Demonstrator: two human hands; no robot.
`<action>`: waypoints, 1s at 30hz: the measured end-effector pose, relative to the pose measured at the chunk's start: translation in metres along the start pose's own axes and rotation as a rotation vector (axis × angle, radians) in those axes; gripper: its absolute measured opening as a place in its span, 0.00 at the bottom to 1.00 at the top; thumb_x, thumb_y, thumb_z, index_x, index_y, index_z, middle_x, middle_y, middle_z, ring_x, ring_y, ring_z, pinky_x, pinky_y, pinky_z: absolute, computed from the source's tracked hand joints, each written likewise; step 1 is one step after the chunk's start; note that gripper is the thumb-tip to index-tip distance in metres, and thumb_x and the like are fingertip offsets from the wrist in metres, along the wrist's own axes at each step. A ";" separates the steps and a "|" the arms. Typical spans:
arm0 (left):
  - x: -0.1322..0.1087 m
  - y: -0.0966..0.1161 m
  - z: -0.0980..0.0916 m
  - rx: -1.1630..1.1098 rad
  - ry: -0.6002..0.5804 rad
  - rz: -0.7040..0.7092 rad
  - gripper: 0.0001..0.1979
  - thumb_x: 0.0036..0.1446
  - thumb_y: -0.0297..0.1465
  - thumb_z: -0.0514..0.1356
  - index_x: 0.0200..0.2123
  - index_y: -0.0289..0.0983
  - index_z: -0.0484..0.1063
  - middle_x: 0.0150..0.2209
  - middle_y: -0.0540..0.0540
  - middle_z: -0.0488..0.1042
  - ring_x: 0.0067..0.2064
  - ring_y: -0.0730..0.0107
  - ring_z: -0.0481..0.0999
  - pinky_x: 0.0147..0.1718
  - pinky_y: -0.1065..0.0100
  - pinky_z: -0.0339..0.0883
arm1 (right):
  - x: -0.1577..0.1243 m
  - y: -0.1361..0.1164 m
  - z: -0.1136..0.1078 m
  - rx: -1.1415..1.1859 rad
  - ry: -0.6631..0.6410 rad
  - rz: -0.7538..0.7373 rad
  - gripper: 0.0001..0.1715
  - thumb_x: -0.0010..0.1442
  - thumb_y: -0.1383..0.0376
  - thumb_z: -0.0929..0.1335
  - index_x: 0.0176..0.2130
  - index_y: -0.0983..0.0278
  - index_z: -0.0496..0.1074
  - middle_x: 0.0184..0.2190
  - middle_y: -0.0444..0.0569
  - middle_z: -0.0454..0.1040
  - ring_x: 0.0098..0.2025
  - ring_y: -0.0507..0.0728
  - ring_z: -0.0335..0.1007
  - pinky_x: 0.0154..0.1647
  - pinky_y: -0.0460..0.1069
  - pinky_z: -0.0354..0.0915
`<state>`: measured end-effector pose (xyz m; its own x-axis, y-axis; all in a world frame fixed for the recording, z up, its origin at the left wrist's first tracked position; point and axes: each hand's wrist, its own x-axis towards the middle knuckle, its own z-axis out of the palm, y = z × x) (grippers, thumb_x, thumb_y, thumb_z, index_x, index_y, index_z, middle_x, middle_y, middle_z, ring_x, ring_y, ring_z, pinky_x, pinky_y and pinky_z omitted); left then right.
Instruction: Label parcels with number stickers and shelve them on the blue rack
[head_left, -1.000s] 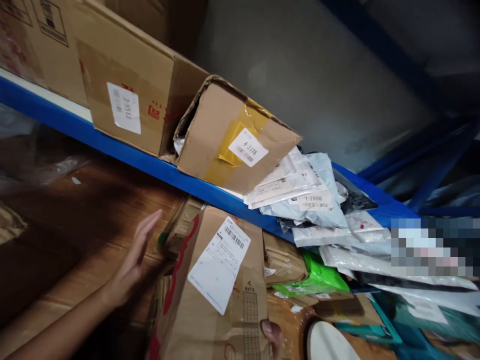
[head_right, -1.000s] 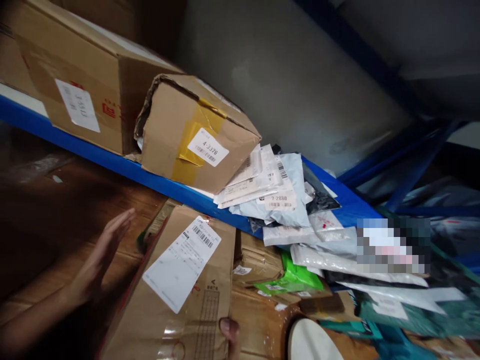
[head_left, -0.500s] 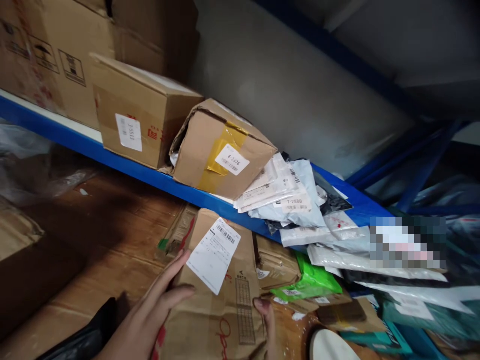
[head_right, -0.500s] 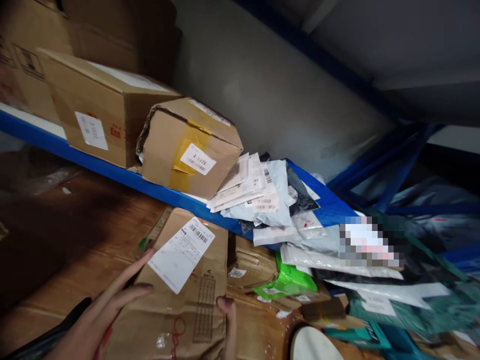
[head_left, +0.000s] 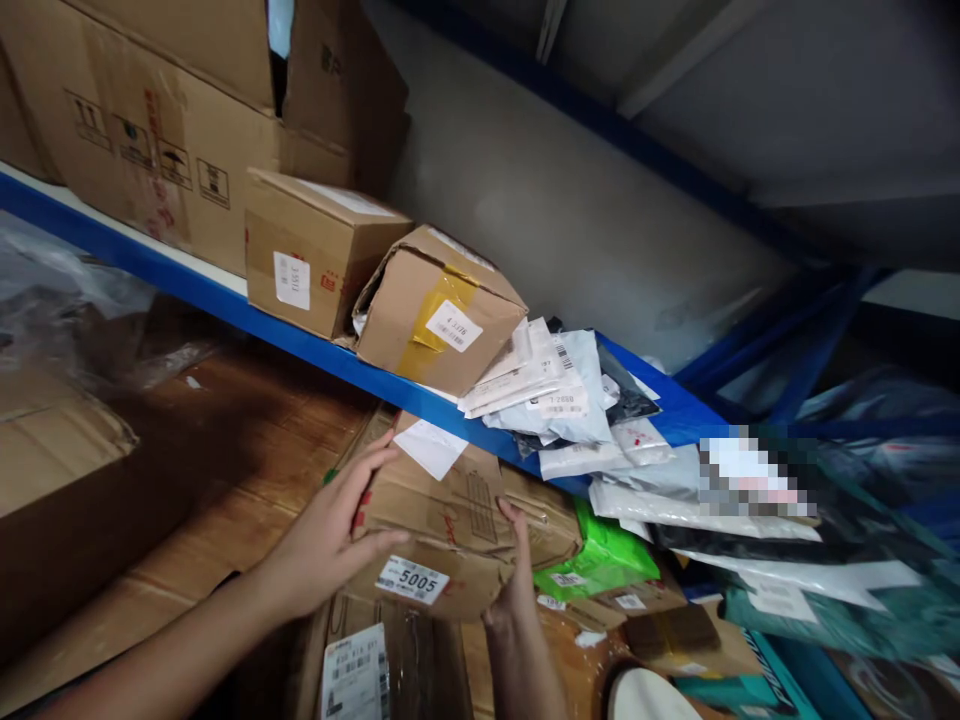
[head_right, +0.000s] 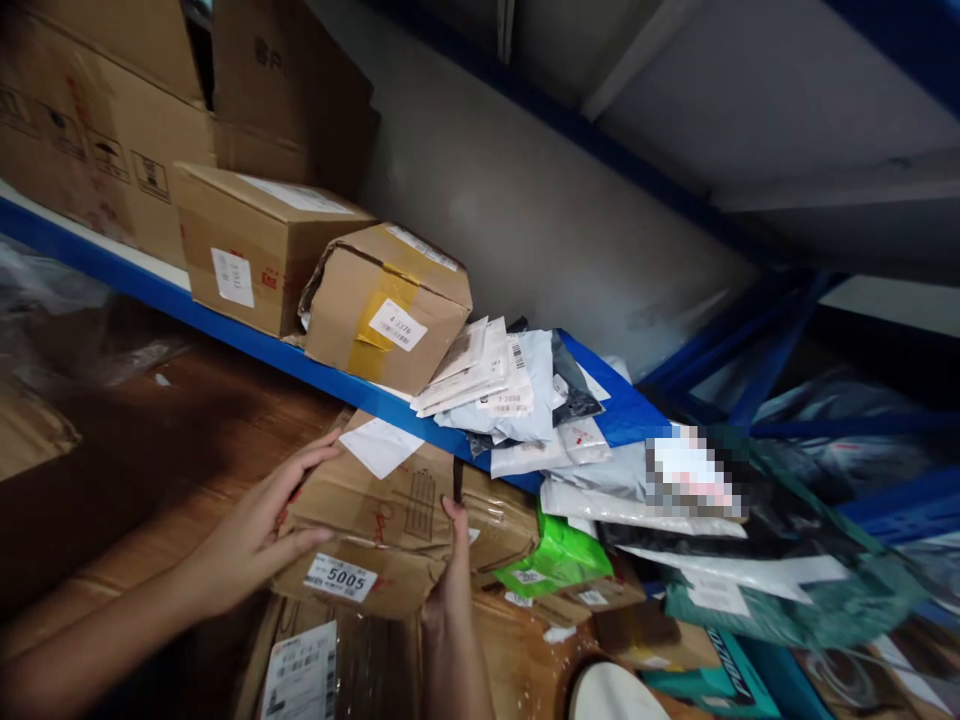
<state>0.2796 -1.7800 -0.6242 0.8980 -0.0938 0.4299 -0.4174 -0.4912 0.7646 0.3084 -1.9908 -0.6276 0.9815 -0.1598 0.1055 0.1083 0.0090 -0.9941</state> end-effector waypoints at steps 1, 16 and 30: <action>0.002 -0.007 0.002 -0.034 0.036 -0.026 0.33 0.53 0.43 0.57 0.59 0.46 0.48 0.64 0.36 0.54 0.62 0.50 0.57 0.57 0.45 0.57 | -0.005 0.007 0.005 0.060 0.017 0.039 0.30 0.61 0.47 0.57 0.46 0.65 0.71 0.37 0.52 0.77 0.44 0.63 0.72 0.47 0.61 0.67; 0.043 -0.075 -0.009 0.022 -0.090 -0.171 0.45 0.43 0.51 0.62 0.62 0.42 0.51 0.67 0.37 0.45 0.67 0.46 0.42 0.56 0.47 0.58 | 0.032 0.035 0.026 -0.086 -0.057 -0.198 0.49 0.47 0.50 0.70 0.57 0.71 0.50 0.51 0.64 0.68 0.52 0.64 0.66 0.54 0.60 0.60; 0.071 -0.104 -0.010 -0.346 -0.086 -0.360 0.46 0.43 0.56 0.58 0.62 0.43 0.52 0.65 0.47 0.54 0.63 0.58 0.56 0.59 0.63 0.54 | 0.000 0.080 0.026 -0.575 -0.022 -0.208 0.43 0.55 0.52 0.66 0.60 0.73 0.49 0.60 0.68 0.54 0.62 0.67 0.51 0.61 0.63 0.52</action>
<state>0.3851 -1.7269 -0.6686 0.9956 -0.0496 0.0794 -0.0875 -0.1907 0.9778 0.3215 -1.9642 -0.7068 0.9527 -0.0809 0.2931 0.2012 -0.5551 -0.8071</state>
